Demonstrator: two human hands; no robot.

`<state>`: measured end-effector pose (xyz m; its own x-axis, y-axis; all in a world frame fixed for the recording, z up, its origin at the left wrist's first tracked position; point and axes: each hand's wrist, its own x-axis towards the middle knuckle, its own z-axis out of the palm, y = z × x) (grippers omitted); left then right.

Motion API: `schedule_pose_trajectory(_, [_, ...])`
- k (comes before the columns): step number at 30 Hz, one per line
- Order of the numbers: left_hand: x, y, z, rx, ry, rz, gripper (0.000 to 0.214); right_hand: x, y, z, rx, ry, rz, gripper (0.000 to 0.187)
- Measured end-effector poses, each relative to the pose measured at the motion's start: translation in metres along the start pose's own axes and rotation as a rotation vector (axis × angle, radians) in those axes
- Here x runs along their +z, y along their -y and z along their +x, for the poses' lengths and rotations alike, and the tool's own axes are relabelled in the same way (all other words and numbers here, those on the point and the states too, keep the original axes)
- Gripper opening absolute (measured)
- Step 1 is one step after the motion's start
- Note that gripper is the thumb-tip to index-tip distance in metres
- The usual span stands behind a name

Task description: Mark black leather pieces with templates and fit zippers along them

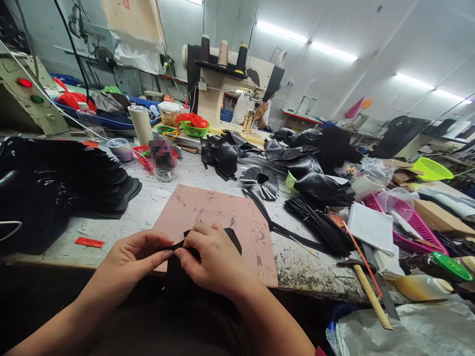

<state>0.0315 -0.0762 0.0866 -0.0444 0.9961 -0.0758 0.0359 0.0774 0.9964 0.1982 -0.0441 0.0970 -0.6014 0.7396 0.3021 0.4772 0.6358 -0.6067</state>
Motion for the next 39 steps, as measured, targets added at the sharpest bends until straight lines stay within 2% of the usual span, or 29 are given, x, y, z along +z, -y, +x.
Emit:
schedule_pose_trajectory(6, [0.0, -0.004, -0.002, 0.025, -0.034, 0.077, 0.017, -0.006, -0.002, -0.003, 0.025, -0.031, 0.182, 0.014])
schedule_pose_trajectory(11, [-0.001, -0.005, -0.001, 0.069, -0.043, 0.133, 0.013, -0.007, -0.002, 0.0, 0.001, 0.034, 0.161, 0.015])
schedule_pose_trajectory(13, [-0.005, -0.005, 0.001, 0.086, 0.008, 0.187, 0.013, -0.005, -0.002, 0.001, -0.027, 0.04, 0.113, 0.015])
schedule_pose_trajectory(17, [-0.015, -0.008, 0.009, 0.106, 0.189, 0.382, 0.015, 0.0, -0.001, 0.001, -0.092, 0.018, -0.008, 0.014])
schedule_pose_trajectory(21, [-0.021, -0.014, 0.015, 0.125, 0.287, 0.504, 0.014, 0.004, 0.0, 0.001, -0.151, 0.002, -0.114, 0.013])
schedule_pose_trajectory(25, [-0.02, -0.017, 0.018, 0.114, 0.342, 0.511, 0.012, 0.005, -0.001, -0.001, -0.17, 0.01, -0.142, 0.011])
schedule_pose_trajectory(31, [-0.02, -0.016, 0.018, 0.035, 0.363, 0.488, 0.01, 0.004, -0.002, -0.002, -0.092, 0.102, -0.191, 0.007])
schedule_pose_trajectory(34, [-0.021, -0.017, 0.019, -0.018, 0.416, 0.468, 0.011, 0.004, -0.003, -0.003, -0.079, 0.134, -0.204, 0.006])
schedule_pose_trajectory(39, [-0.022, -0.015, 0.021, -0.03, 0.488, 0.508, 0.015, 0.006, -0.004, -0.005, -0.09, 0.133, -0.235, 0.009])
